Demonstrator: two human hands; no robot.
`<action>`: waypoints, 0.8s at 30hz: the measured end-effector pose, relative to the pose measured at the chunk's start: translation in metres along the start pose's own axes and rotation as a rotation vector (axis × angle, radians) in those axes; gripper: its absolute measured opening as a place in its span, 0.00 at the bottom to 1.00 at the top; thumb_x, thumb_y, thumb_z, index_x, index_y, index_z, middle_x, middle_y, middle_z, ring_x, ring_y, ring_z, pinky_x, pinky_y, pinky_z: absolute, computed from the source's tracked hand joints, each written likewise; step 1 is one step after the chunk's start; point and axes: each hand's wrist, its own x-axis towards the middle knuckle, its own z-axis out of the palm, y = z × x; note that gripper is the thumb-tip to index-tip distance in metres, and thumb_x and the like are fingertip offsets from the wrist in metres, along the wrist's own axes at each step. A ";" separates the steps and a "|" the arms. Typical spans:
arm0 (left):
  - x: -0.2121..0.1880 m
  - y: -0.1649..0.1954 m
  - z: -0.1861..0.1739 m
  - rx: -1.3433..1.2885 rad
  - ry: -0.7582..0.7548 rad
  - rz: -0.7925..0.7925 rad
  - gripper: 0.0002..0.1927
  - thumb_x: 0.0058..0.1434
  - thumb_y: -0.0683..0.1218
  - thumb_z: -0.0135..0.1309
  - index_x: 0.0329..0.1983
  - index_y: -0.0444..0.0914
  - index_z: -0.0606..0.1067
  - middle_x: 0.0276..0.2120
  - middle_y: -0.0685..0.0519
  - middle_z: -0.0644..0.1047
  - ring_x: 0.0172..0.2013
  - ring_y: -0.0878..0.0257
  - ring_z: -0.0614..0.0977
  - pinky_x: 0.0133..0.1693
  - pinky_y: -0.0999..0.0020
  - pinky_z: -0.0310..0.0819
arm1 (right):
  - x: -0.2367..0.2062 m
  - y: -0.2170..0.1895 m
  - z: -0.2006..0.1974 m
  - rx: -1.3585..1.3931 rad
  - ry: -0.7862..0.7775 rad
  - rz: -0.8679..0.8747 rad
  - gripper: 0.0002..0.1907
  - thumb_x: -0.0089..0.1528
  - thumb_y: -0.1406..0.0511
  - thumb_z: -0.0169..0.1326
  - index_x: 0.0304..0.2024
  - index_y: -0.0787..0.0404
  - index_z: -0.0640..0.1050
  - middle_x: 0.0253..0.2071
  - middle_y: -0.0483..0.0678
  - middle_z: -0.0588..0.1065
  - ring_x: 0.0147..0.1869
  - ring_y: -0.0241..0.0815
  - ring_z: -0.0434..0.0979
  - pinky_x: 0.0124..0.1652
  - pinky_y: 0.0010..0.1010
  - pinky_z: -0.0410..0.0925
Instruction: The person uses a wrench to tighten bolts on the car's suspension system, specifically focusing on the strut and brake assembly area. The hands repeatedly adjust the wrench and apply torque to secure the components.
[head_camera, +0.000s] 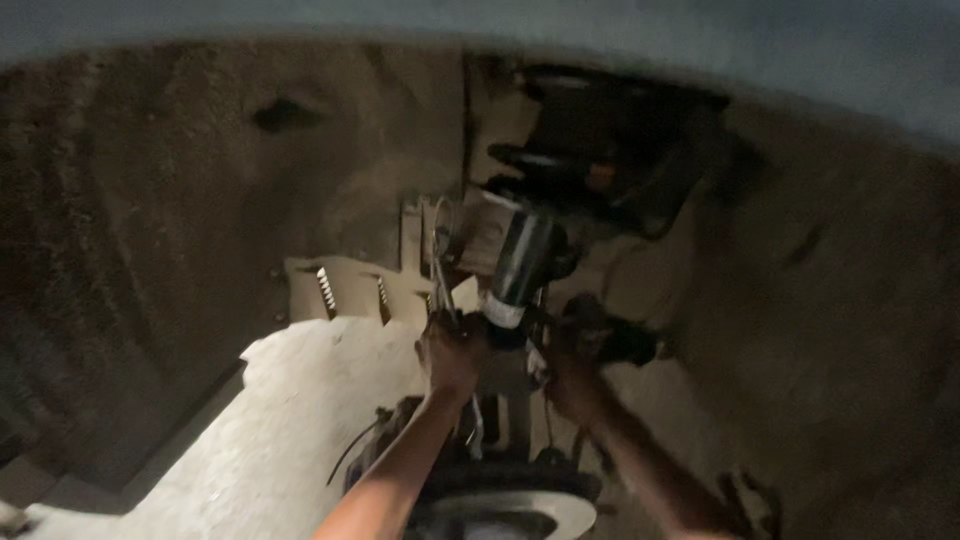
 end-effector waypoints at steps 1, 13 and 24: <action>0.000 0.000 -0.001 -0.044 -0.065 -0.103 0.16 0.58 0.51 0.57 0.32 0.31 0.76 0.31 0.40 0.79 0.32 0.43 0.80 0.37 0.44 0.70 | -0.004 -0.002 0.003 -0.033 0.012 -0.026 0.30 0.65 0.72 0.48 0.70 0.54 0.65 0.51 0.56 0.74 0.34 0.46 0.75 0.30 0.37 0.68; 0.002 0.009 -0.001 0.031 0.084 0.008 0.11 0.57 0.49 0.57 0.28 0.36 0.75 0.31 0.40 0.77 0.33 0.43 0.79 0.39 0.42 0.73 | 0.000 -0.012 0.000 -0.113 -0.026 -0.022 0.25 0.65 0.73 0.45 0.66 0.60 0.67 0.48 0.57 0.78 0.40 0.48 0.76 0.37 0.38 0.70; -0.012 -0.047 0.052 0.101 0.071 0.258 0.10 0.62 0.47 0.54 0.31 0.36 0.69 0.38 0.41 0.73 0.44 0.43 0.73 0.48 0.45 0.65 | -0.015 -0.028 0.008 0.240 0.017 0.087 0.28 0.68 0.58 0.44 0.69 0.54 0.60 0.63 0.50 0.66 0.60 0.45 0.69 0.52 0.44 0.66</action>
